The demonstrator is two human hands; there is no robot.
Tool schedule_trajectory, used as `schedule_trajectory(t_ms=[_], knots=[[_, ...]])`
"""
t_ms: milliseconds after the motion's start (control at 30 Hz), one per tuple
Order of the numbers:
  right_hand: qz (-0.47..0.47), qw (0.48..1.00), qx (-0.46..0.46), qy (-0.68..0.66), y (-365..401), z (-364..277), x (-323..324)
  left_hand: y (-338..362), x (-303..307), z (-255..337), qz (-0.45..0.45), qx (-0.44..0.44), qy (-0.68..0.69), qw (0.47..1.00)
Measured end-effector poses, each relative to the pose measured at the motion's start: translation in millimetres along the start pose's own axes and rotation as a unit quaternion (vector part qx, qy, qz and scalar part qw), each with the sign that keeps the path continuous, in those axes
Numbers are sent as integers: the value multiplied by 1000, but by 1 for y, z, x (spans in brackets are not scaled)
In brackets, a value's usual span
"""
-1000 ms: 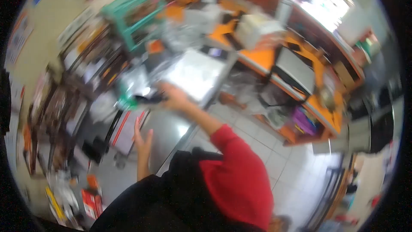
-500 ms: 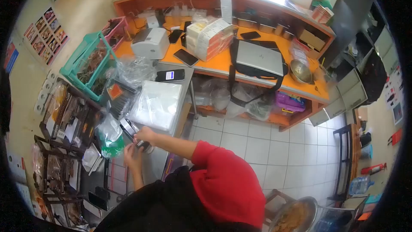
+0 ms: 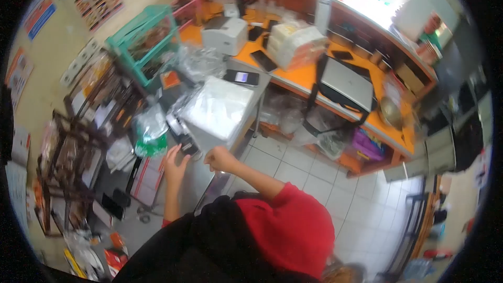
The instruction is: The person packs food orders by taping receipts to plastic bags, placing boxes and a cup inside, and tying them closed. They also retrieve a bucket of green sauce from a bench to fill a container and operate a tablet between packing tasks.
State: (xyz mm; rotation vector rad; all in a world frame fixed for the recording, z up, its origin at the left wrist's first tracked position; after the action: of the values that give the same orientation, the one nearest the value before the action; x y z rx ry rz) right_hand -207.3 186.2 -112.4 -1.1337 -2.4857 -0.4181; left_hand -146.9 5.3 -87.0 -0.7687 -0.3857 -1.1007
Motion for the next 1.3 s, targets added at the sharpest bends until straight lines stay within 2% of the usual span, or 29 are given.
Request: schedule_trajectory(t_ms=[67,133,200,267,333,400,500,567,633,733,767,867,900,933,1000,1033,1100,1167,1267,1300], knots=[[-98,971,-48,-214,9,-29,-19,17,23,12,36,4,50,998],[-161,954,-43,-251,8,-46,-47,50,57,5,104,16,84,991],[-220,950,-14,-219,3,-61,-88,100,104,-2,171,68,54,981],[-299,932,9,-203,4,-88,-138,168,160,-10,265,131,-80,952],[-360,904,24,-229,19,-113,-192,250,216,-16,387,191,-150,889],[-443,869,65,-208,39,-142,-258,331,267,-32,406,288,-208,842],[-528,818,105,-203,76,-189,-365,415,324,-59,323,429,-346,770],[-562,792,85,-224,93,-218,-441,443,360,-96,267,470,-382,750],[-540,806,71,-231,106,-241,-512,460,395,-128,189,497,-405,744],[-501,831,33,-237,113,-252,-591,476,421,-174,192,411,-414,789],[-489,839,19,-237,114,-255,-610,482,421,-186,154,413,-418,794],[-367,900,90,-218,119,-261,-628,490,420,-198,177,403,-296,848],[-298,942,135,-76,119,-274,-615,489,421,-195,190,372,-362,833],[-243,949,201,16,116,-276,-611,490,421,-197,189,370,-356,837],[-126,916,324,200,109,-278,-602,491,422,-197,189,368,-345,842],[-116,848,465,227,102,-273,-607,493,423,-199,183,376,-333,845],[-94,647,710,262,90,-248,-618,495,424,-199,171,361,-343,850],[-121,701,640,292,79,-284,-599,505,423,-207,171,355,-349,850],[-128,764,564,284,79,-331,-584,539,490,-169,246,331,-315,855],[-151,778,558,249,83,-342,-592,569,519,-168,329,363,-346,800]])
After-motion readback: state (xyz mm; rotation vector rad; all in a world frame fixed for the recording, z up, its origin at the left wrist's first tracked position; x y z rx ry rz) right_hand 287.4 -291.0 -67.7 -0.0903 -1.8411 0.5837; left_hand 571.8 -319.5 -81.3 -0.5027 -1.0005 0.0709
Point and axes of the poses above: each hand's wrist, its own y-axis away from the middle knuckle, its own x-axis out of the back of the hand, z = x × y, the point moved 4 cm from there along -y, towards the middle knuckle, and after that the axes turned 1 degree about -z, right-handed, at the moved point
